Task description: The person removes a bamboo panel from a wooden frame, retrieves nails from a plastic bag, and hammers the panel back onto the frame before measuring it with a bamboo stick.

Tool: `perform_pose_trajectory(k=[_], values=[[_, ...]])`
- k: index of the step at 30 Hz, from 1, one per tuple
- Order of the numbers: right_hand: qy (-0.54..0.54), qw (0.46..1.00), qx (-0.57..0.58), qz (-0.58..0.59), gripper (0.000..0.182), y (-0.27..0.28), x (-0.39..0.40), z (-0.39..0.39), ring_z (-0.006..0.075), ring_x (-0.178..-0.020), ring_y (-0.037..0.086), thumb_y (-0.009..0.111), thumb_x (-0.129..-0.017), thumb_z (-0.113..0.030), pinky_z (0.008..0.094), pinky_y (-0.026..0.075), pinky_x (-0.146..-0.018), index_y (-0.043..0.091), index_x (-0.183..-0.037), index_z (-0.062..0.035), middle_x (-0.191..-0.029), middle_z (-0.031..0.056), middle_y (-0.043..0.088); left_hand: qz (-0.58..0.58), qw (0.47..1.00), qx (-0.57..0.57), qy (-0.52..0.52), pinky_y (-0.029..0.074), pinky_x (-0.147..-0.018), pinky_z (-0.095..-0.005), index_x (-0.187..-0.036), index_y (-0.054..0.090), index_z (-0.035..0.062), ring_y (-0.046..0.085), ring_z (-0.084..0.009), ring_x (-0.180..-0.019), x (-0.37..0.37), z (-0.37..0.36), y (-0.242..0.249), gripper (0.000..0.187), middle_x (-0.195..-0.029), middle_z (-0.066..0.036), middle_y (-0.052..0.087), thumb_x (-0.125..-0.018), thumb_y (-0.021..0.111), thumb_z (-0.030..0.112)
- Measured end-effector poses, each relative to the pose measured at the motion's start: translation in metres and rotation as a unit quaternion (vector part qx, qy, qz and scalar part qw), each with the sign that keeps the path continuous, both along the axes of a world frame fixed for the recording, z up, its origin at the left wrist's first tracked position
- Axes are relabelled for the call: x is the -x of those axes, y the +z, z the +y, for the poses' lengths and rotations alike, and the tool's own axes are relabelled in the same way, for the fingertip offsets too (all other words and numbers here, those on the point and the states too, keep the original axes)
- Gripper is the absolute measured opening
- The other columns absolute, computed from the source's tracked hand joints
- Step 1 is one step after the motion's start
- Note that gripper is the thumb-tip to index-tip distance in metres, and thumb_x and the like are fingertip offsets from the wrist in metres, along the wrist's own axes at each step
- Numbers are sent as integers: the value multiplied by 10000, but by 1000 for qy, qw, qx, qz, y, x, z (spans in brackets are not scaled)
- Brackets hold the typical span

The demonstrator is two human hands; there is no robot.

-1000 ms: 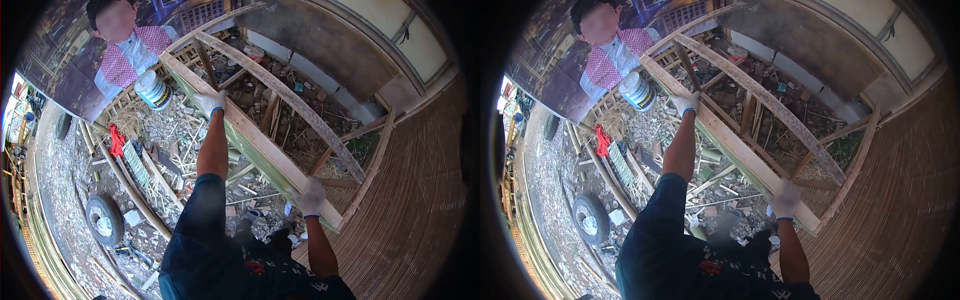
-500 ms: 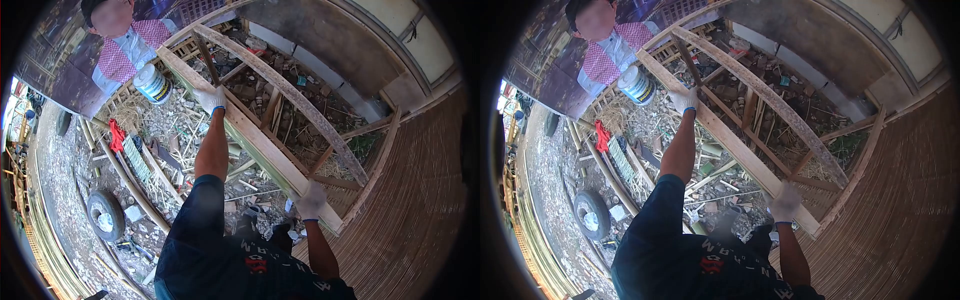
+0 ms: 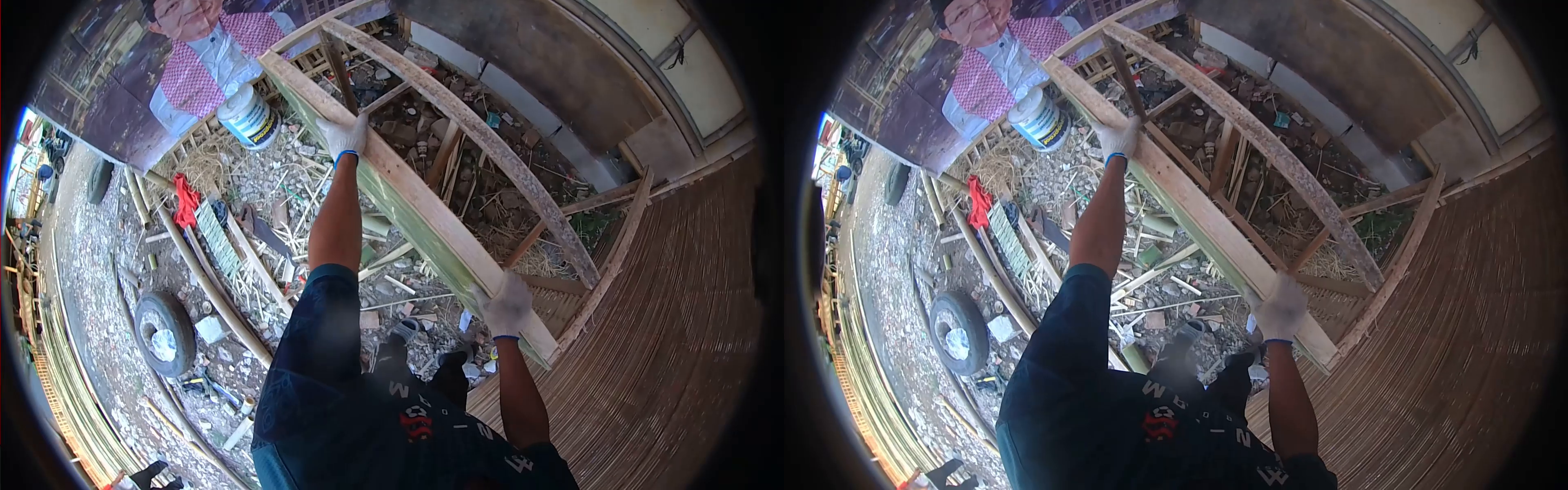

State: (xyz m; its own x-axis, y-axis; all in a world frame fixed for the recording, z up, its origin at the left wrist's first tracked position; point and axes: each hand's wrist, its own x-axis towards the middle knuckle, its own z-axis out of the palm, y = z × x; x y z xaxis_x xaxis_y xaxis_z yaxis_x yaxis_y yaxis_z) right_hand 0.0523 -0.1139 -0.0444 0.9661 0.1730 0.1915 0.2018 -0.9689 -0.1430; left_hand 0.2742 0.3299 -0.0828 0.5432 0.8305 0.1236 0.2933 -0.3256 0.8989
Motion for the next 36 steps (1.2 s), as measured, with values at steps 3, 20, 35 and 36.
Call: perform_pose_trajectory(k=[3, 20, 35, 36], values=[[-6, 1000, -2, 5, 730, -5, -1, 0, 387, -978, 635, 834, -710, -575, 499, 498, -865, 603, -1155, -45, -1016, 176, 663, -74, 973, 148, -162, 274, -1219, -373, -1579, 62, -134, 298, -389, -1515, 52, 30, -20, 1119, -1646, -322, 214, -961, 583, 639], [-24, 998, -1, 52, 740, 19, 5, 18, 411, -1102, 643, 806, -790, -545, 495, 506, -953, 601, -1242, 5, -1167, 236, 668, 585, 612, 396, -355, 440, -1093, -387, -1345, 644, 37, 595, -299, -1294, 831, -215, -282, 705, -1394, -190, 629, -938, 555, 606], [42, 991, 44, -119, 790, -15, 48, 0, 419, -1367, 456, 702, -902, -433, 529, 370, -1144, 391, -1519, -50, -1507, 220, 469, 173, 943, 236, -157, 481, -1032, -356, -1339, 597, -60, 646, -309, -1207, 611, -66, -36, 535, -1279, -218, 684, -1030, 569, 376], [45, 990, 50, -121, 778, -19, 69, 2, 417, -1371, 454, 697, -903, -419, 528, 362, -1152, 397, -1515, -46, -1509, 217, 467, 185, 946, 225, -143, 477, -1040, -362, -1337, 606, -51, 640, -317, -1222, 641, -58, -67, 555, -1295, -227, 674, -1017, 577, 400]])
